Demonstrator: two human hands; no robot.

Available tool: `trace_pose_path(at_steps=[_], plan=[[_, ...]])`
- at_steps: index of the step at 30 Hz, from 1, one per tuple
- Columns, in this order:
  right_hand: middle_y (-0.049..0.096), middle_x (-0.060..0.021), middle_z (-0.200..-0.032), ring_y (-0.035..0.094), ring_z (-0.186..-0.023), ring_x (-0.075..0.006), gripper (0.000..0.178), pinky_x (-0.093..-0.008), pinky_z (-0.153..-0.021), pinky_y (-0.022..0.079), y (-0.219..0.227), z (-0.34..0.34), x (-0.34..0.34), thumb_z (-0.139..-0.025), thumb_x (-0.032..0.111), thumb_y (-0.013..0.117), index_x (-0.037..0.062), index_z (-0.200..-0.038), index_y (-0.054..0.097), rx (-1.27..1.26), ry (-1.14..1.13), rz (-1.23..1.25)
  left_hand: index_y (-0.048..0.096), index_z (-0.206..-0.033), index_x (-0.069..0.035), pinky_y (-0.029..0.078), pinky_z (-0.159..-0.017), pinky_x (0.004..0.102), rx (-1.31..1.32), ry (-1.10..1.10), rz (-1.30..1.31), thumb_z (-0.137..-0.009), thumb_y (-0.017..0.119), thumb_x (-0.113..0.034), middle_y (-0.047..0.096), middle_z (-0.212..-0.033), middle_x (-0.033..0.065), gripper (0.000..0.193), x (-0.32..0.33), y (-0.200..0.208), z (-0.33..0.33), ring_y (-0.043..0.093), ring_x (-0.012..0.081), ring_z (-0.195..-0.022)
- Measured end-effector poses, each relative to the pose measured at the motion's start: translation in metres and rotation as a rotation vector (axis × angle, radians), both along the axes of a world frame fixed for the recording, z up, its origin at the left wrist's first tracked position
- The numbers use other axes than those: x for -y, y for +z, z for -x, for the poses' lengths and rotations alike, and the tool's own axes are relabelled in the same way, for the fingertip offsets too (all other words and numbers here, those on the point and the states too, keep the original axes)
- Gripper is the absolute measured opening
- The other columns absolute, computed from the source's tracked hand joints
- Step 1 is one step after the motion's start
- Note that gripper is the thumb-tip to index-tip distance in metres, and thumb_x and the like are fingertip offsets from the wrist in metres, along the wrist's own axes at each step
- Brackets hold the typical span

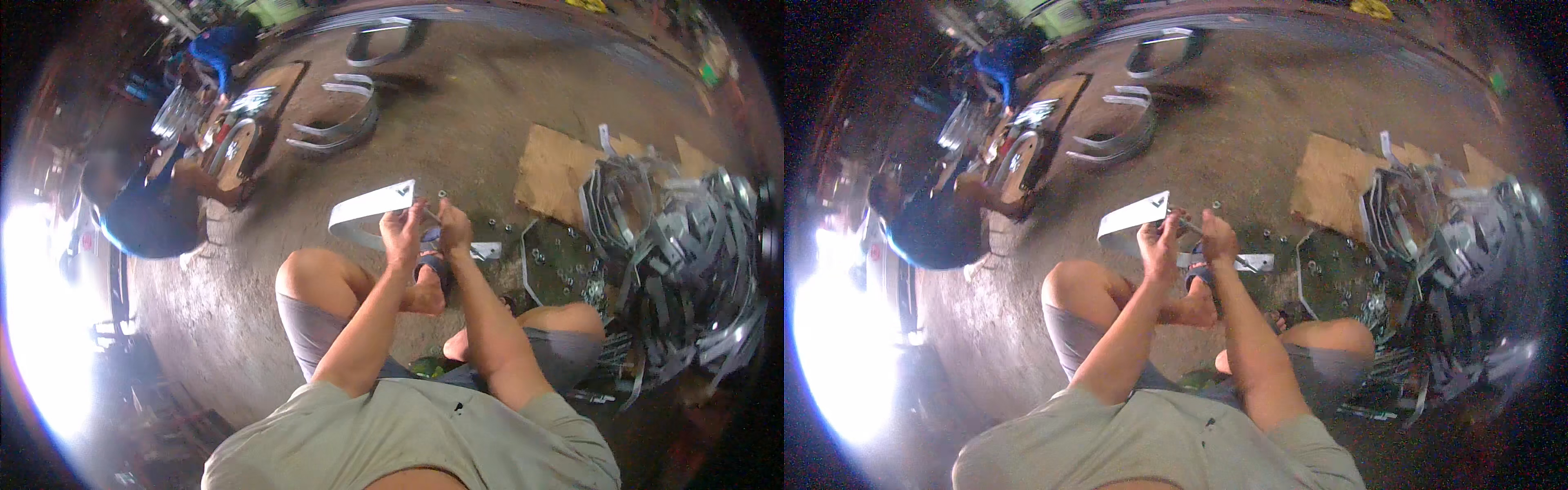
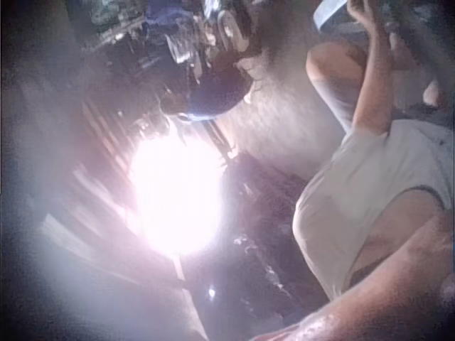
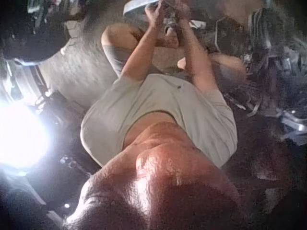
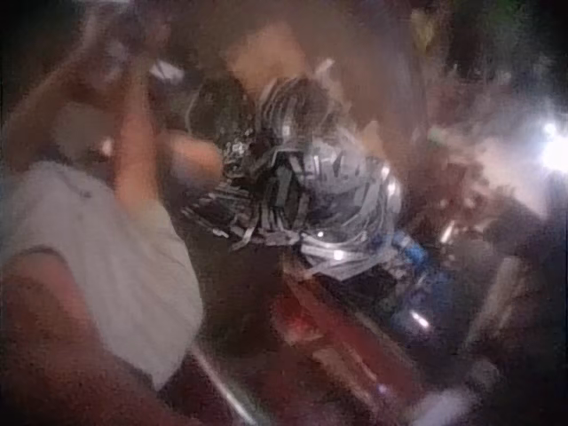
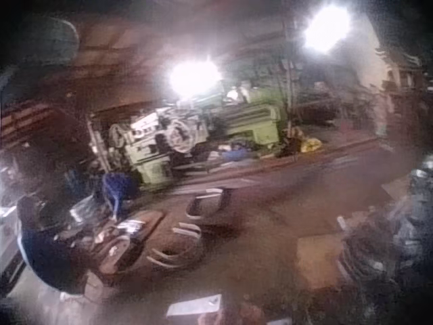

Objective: The person sits on the floor and assembles a metal frame by inserting a long threaded rod through a curved metal piece and a flat bracket. They secure the components by hand-tightening nuts onto the rod. The person repeats this process for multiple units, handling washers and nuts from a pile on the floor.

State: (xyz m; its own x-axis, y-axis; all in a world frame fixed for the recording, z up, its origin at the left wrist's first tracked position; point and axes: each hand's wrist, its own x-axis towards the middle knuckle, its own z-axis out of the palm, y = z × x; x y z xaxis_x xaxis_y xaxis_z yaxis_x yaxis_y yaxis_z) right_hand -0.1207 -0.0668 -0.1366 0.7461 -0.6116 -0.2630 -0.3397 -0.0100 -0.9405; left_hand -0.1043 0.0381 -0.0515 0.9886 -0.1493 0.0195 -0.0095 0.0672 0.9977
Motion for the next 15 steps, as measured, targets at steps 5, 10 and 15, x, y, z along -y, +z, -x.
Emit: trace_pose_path(at_steps=[5, 10, 15], plan=[[0.069, -0.0250, -0.097, 0.063, -0.097, -0.0481, 0.060, -0.0572, -0.087, 0.048, -0.007, -0.002, 0.024, -0.097, 0.057, 0.043, 0.0031, -0.095, 0.070, 0.057, 0.484, 0.042, 0.063, -0.113, 0.002, 0.059, -0.082, 0.0380, -0.038, -0.257, 0.116, -0.101, 0.060, -0.022, 0.070, -0.107, 0.0125, 0.027, -0.017, 0.011, 0.002, 0.069, 0.0231, -0.095], [0.068, -0.0251, -0.102, 0.063, -0.100, -0.0483, 0.060, -0.0561, -0.089, 0.048, 0.031, 0.006, -0.002, -0.099, 0.055, 0.036, 0.0065, -0.095, 0.071, -0.069, -0.011, 0.134, 0.064, -0.102, 0.002, 0.061, -0.073, 0.0383, 0.001, -0.008, 0.153, -0.095, 0.068, -0.019, 0.069, -0.096, 0.0108, 0.023, -0.004, 0.008, 0.011, 0.071, 0.0248, -0.090], [0.068, -0.0272, -0.094, 0.063, -0.095, -0.0490, 0.053, -0.0561, -0.084, 0.048, 0.025, 0.008, 0.016, -0.099, 0.048, 0.040, 0.0053, -0.091, 0.070, -0.034, -0.087, 0.181, 0.064, -0.103, 0.000, 0.062, -0.072, 0.0390, -0.016, -0.042, 0.140, -0.097, 0.065, -0.019, 0.068, -0.097, 0.0106, 0.020, 0.014, 0.014, 0.021, 0.071, 0.0251, -0.088]])
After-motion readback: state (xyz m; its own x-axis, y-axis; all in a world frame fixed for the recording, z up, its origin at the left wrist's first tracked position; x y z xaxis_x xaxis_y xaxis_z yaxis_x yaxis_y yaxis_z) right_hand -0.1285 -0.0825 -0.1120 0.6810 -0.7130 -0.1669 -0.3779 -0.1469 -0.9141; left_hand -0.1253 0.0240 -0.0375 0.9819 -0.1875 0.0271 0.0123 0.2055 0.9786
